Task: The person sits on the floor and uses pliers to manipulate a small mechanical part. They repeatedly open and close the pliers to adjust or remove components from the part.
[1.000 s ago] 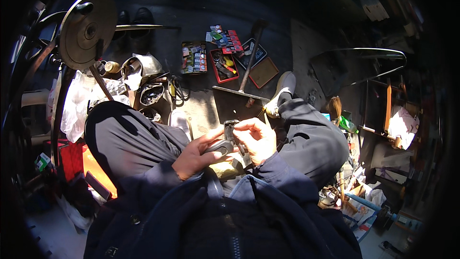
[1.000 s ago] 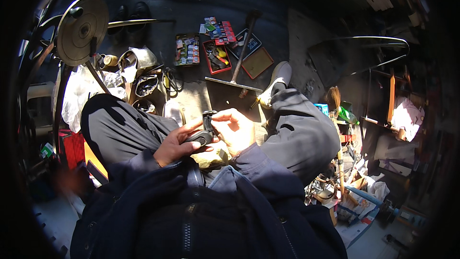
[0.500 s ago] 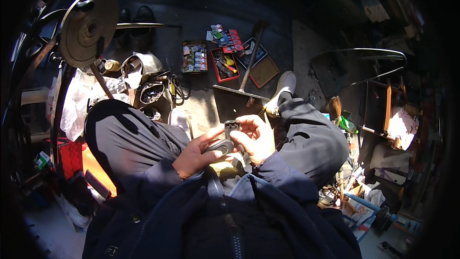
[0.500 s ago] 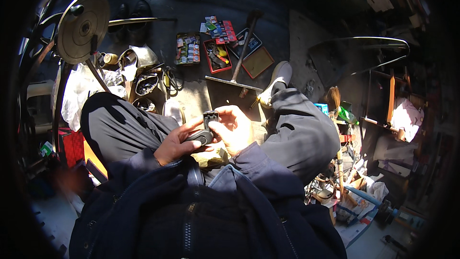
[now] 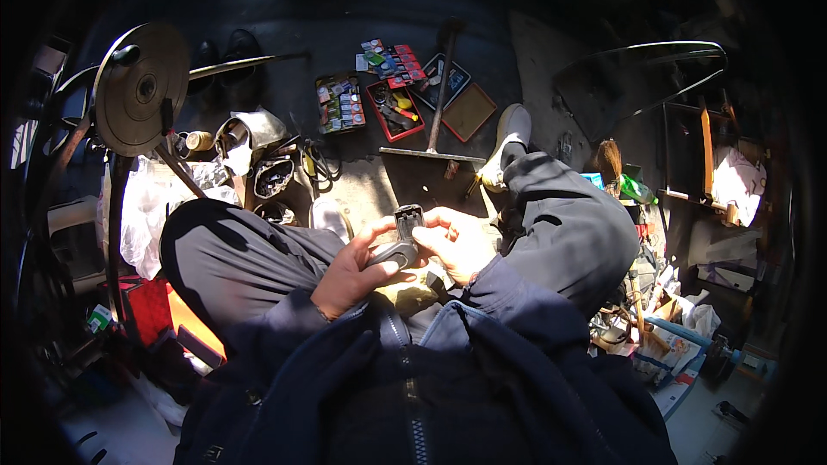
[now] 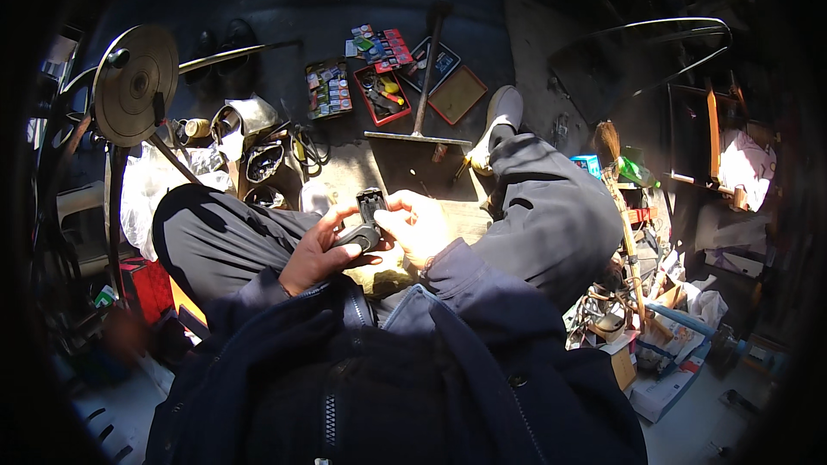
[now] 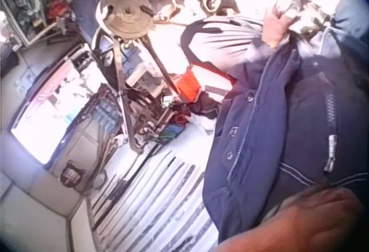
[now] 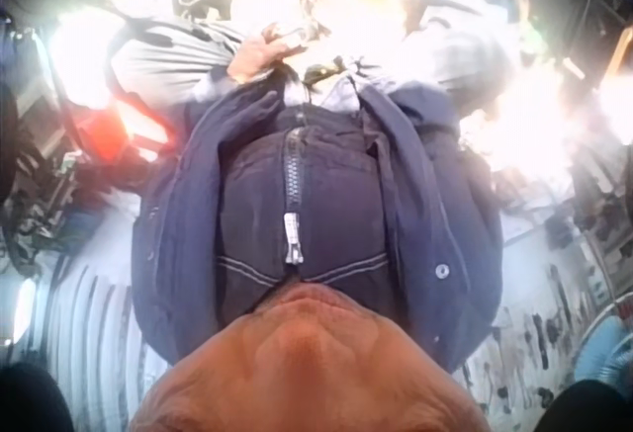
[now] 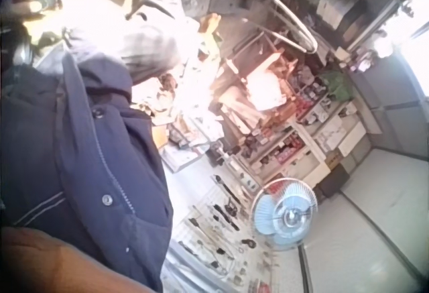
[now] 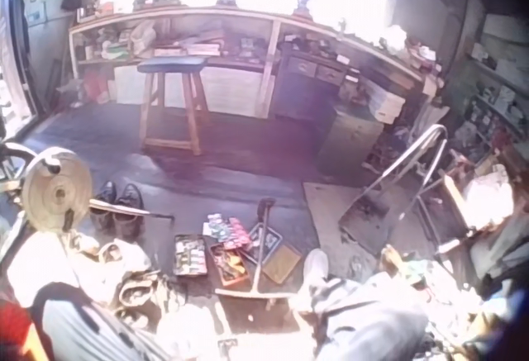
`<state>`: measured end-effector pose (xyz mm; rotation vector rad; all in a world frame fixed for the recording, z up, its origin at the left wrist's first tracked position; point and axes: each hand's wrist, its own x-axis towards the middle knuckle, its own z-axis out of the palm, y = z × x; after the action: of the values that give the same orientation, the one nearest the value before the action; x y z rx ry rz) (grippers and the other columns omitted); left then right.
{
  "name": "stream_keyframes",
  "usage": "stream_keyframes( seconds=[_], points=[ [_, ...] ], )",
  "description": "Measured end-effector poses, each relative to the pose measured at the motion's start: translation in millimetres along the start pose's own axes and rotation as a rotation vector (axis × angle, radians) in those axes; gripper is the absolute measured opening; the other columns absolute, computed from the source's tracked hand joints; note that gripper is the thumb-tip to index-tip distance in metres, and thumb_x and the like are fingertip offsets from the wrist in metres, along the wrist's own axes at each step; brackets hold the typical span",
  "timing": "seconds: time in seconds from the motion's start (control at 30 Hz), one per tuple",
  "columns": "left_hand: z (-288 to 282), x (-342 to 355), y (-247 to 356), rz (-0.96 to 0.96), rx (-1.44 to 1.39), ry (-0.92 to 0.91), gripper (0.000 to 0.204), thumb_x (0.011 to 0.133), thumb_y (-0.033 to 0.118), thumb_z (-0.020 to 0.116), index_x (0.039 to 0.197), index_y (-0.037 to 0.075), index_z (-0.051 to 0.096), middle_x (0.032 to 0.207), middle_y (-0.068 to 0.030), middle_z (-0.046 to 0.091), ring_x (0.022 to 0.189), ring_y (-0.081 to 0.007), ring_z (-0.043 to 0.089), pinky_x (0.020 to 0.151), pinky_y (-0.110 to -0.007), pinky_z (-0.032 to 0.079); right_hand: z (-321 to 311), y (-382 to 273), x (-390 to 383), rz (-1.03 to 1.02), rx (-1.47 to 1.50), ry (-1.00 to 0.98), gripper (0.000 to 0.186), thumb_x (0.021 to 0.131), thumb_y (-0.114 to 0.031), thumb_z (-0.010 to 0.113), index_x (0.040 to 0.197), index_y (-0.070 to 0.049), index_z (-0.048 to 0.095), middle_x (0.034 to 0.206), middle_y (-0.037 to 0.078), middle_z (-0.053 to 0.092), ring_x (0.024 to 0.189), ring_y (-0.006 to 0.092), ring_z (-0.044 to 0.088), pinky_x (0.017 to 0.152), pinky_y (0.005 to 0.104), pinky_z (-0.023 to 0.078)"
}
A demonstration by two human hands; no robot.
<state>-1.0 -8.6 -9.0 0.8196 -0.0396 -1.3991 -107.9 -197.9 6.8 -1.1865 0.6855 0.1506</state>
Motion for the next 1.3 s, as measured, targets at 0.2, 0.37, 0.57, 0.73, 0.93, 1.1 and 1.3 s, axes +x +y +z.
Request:
stream_keyframes(
  seconds=[0.2, 0.37, 0.57, 0.73, 0.93, 1.1, 1.3],
  points=[
    [-1, -6, 2, -0.057, 0.123, 0.094, 0.05, 0.095, -0.009, 0.054, 0.141, 0.001, 0.037, 0.125, -0.018, 0.064, 0.108, -0.028, 0.07, 0.096, -0.04, 0.058, 4, 1, -1, 0.003, -0.109, 0.022, 0.015, 0.097, -0.01, 0.067, 0.107, 0.001, 0.065, 0.088, 0.006, 0.068, 0.076, 0.0107, 0.065, 0.068, 0.0273, 0.055],
    [0, -8, 2, -0.044, 0.159, 0.098, 0.054, 0.095, -0.008, 0.053, 0.144, 0.001, 0.032, 0.121, -0.0175, 0.062, 0.098, -0.0261, 0.071, 0.089, -0.039, 0.059, 7, 4, -2, -0.003, -0.155, -0.023, 0.022, 0.097, -0.012, 0.066, 0.112, 0.004, 0.065, 0.088, 0.009, 0.069, 0.077, 0.0126, 0.066, 0.065, 0.0288, 0.058],
    [11, -11, 4, 0.032, 0.276, 0.169, 0.06, 0.094, -0.009, 0.054, 0.149, 0.003, 0.031, 0.118, -0.0146, 0.056, 0.088, -0.0197, 0.067, 0.082, -0.033, 0.059, 6, 7, -2, 0.01, -0.233, 0.018, 0.031, 0.098, -0.017, 0.067, 0.119, 0.005, 0.065, 0.092, 0.012, 0.07, 0.078, 0.0156, 0.067, 0.066, 0.0298, 0.058],
    [15, -12, 6, 0.105, 0.34, 0.167, 0.061, 0.093, -0.009, 0.055, 0.15, 0.003, 0.035, 0.118, -0.0137, 0.054, 0.087, -0.017, 0.065, 0.079, -0.031, 0.058, 7, 7, -5, 0.061, -0.235, -0.004, 0.035, 0.098, -0.019, 0.067, 0.123, 0.005, 0.065, 0.095, 0.014, 0.071, 0.078, 0.0173, 0.069, 0.065, 0.0301, 0.058],
    [13, -12, 4, 0.092, 0.329, 0.17, 0.058, 0.094, -0.008, 0.057, 0.147, 0.003, 0.038, 0.125, -0.0134, 0.056, 0.088, -0.0164, 0.065, 0.078, -0.03, 0.058, 6, 8, -1, 0.055, -0.238, -0.068, 0.033, 0.099, -0.018, 0.066, 0.123, 0.004, 0.066, 0.096, 0.014, 0.07, 0.075, 0.0172, 0.068, 0.064, 0.0306, 0.057],
    [11, -12, 6, 0.057, 0.359, 0.19, 0.054, 0.093, -0.005, 0.061, 0.144, 0.001, 0.042, 0.124, -0.0113, 0.059, 0.089, -0.0152, 0.065, 0.078, -0.028, 0.055, 9, 7, -3, 0.063, -0.2, -0.08, 0.03, 0.1, -0.018, 0.063, 0.121, 0.003, 0.067, 0.089, 0.011, 0.068, 0.069, 0.0143, 0.065, 0.061, 0.029, 0.054],
    [13, -13, 7, 0.072, 0.373, 0.217, 0.055, 0.092, -0.006, 0.063, 0.143, 0.002, 0.046, 0.121, -0.0094, 0.061, 0.097, -0.0126, 0.062, 0.079, -0.026, 0.053, 8, 5, -2, 0.02, -0.176, -0.156, 0.027, 0.102, -0.021, 0.056, 0.113, 0.001, 0.068, 0.077, 0.006, 0.065, 0.065, 0.0119, 0.061, 0.059, 0.0282, 0.051]
  ],
)
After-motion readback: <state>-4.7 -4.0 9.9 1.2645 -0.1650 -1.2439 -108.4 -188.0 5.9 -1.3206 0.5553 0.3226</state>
